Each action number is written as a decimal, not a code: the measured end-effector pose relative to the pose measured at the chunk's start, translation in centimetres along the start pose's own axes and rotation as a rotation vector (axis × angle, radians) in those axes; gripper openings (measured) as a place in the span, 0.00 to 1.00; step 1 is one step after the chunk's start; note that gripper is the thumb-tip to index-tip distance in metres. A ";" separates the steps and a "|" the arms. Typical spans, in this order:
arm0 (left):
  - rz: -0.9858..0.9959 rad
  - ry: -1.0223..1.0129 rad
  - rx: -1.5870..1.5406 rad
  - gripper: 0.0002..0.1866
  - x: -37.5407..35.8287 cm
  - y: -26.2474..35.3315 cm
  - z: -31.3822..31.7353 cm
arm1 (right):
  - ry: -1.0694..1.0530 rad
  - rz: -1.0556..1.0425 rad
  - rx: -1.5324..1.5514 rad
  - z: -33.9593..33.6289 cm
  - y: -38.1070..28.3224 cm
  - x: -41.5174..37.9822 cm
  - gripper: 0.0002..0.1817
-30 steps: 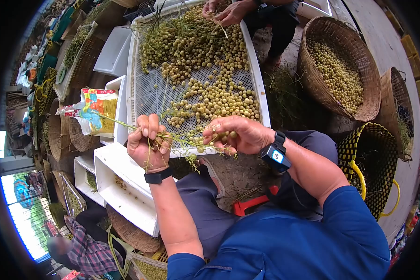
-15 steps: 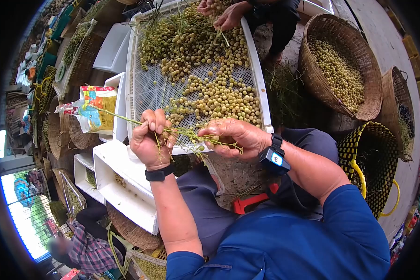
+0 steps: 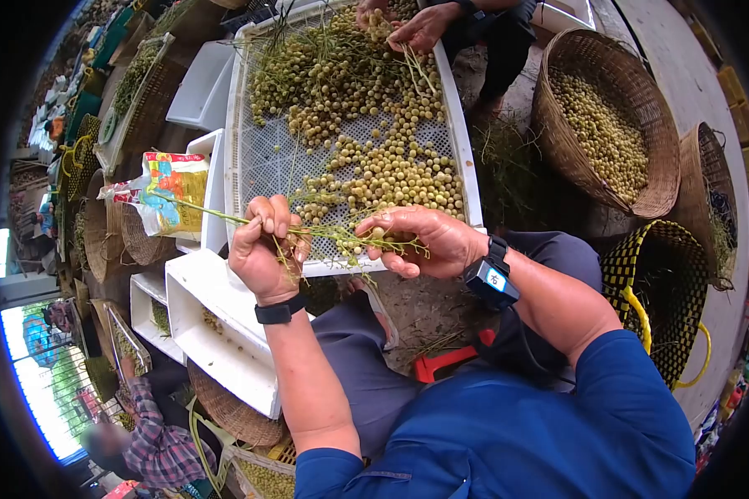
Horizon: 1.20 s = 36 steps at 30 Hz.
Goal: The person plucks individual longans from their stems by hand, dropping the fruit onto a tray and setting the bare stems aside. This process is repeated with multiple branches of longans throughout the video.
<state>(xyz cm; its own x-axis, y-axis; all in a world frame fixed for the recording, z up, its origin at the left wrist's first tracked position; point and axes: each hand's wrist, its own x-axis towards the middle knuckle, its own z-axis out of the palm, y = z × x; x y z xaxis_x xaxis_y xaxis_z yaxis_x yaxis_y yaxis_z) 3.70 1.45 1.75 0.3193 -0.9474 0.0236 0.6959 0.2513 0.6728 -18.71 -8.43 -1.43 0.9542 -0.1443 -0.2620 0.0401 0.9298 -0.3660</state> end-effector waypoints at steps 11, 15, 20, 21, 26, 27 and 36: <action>-0.012 -0.004 0.055 0.10 -0.2 0.2 0.2 | 0.131 0.033 -0.039 1.5 -0.2 -0.1 0.22; -0.012 -0.005 0.070 0.10 -0.2 0.1 0.2 | 0.130 0.008 -0.102 0.9 0.2 0.0 0.22; -0.002 -0.004 0.071 0.10 -0.2 0.2 0.1 | 0.037 -0.041 -0.175 -1.1 0.6 0.5 0.21; -0.001 -0.004 0.075 0.10 -0.2 0.2 0.1 | 0.036 0.004 -0.177 -0.8 0.5 0.3 0.21; -0.001 0.011 0.080 0.10 -0.2 0.2 0.2 | 0.079 0.043 -0.149 0.5 0.7 0.2 0.20; 0.001 0.007 0.083 0.10 -0.2 0.2 0.2 | 0.071 0.043 -0.151 0.3 0.7 0.2 0.19; 0.005 0.036 0.121 0.09 -0.3 -0.3 0.6 | 0.285 -0.121 -0.137 -0.3 1.1 0.9 0.10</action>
<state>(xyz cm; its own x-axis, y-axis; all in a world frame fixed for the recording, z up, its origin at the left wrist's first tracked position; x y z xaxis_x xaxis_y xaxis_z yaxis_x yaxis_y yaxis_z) 3.06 1.53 1.98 0.3469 -0.9379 0.0018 0.6122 0.2279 0.7572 -17.86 -7.65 -2.31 0.8228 -0.3581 -0.4413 0.0896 0.8486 -0.5215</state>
